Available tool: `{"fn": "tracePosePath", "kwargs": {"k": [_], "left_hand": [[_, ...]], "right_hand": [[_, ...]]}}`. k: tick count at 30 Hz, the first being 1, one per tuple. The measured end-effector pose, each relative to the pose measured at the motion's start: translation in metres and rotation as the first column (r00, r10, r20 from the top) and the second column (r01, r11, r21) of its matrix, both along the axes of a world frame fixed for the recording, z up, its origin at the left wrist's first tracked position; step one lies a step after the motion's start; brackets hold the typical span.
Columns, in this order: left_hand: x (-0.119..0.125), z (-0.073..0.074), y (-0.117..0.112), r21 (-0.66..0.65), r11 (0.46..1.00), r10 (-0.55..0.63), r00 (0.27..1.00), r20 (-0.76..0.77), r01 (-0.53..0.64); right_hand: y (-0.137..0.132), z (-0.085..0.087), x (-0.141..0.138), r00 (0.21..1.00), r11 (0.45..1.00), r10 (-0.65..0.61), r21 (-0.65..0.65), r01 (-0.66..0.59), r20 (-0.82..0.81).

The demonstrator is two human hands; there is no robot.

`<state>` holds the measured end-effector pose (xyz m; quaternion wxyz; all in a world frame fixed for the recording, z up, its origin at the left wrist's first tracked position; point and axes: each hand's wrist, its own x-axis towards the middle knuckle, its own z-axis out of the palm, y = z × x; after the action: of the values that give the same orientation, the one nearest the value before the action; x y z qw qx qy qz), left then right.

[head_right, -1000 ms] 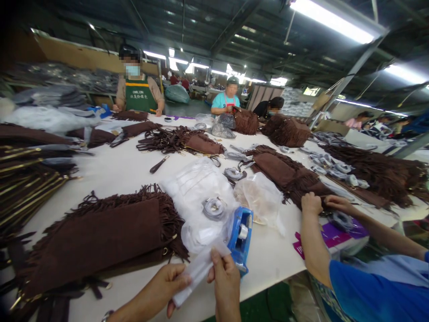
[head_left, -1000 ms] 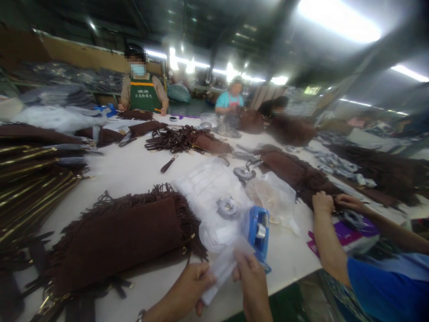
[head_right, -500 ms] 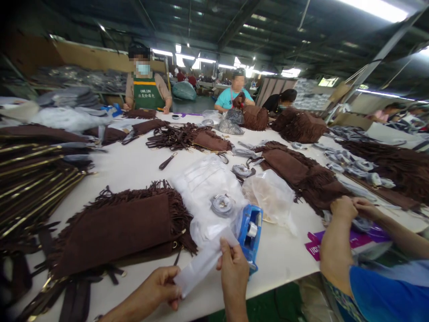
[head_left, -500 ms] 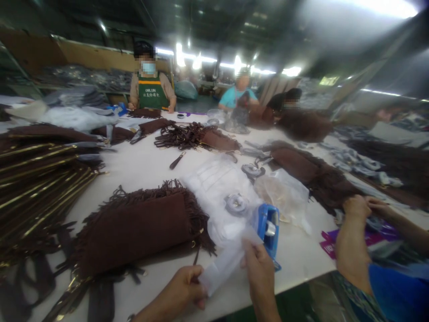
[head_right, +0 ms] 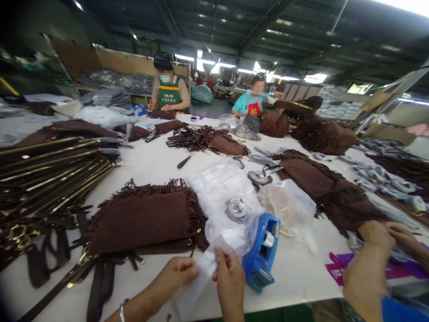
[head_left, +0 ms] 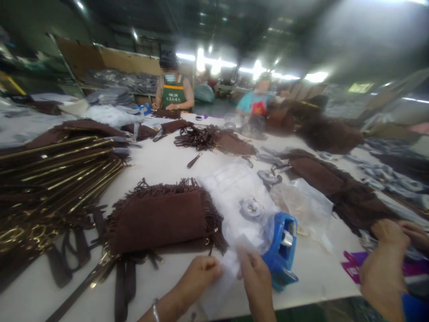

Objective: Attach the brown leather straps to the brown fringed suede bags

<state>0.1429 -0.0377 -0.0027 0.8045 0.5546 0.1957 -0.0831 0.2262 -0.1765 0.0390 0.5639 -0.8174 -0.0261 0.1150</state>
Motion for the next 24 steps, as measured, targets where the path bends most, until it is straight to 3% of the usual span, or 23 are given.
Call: {"fn": "tracePosePath", "kwargs": {"k": [4, 9, 14, 17, 19, 20, 22, 24], "left_hand": [[-0.002, -0.005, 0.001, 0.102, 0.995, 0.009, 0.999, -0.039, -0.005], [0.004, -0.009, 0.002, 0.123, 0.991, -0.055, 0.998, 0.012, 0.053], [0.017, -0.017, -0.011, 0.187, 0.981, -0.057, 0.998, 0.021, 0.052], [0.022, -0.011, -0.018, 0.282, 0.952, -0.126, 0.992, 0.006, 0.119], [0.025, -0.003, -0.021, 0.447, 0.879, -0.191, 0.982, 0.005, 0.168], [0.026, 0.001, -0.022, 0.557, 0.814, -0.216, 0.976, 0.031, 0.162], [0.032, 0.007, -0.025, 0.777, 0.626, -0.276, 0.95, 0.143, 0.064], [0.042, 0.009, -0.029, 0.912, 0.403, -0.4, 0.881, 0.252, -0.078]], "right_hand": [[0.001, -0.008, 0.0, 1.0, 1.0, -0.007, 0.008, 0.007, 0.002], [0.0, -0.012, 0.002, 1.0, 0.999, 0.029, 0.033, -0.029, 0.01], [0.001, -0.018, -0.01, 0.998, 0.976, -0.055, 0.214, 0.051, 0.017], [-0.011, -0.03, -0.014, 0.987, 0.97, -0.153, 0.183, 0.158, -0.046], [-0.025, -0.036, -0.013, 0.966, 0.958, -0.246, 0.13, 0.254, -0.074], [-0.033, -0.039, -0.012, 0.957, 0.953, -0.281, 0.098, 0.287, -0.069], [-0.047, -0.041, -0.01, 0.947, 0.947, -0.319, 0.038, 0.32, -0.03], [-0.059, -0.042, -0.009, 0.945, 0.945, -0.327, 0.003, 0.327, 0.007]]}}
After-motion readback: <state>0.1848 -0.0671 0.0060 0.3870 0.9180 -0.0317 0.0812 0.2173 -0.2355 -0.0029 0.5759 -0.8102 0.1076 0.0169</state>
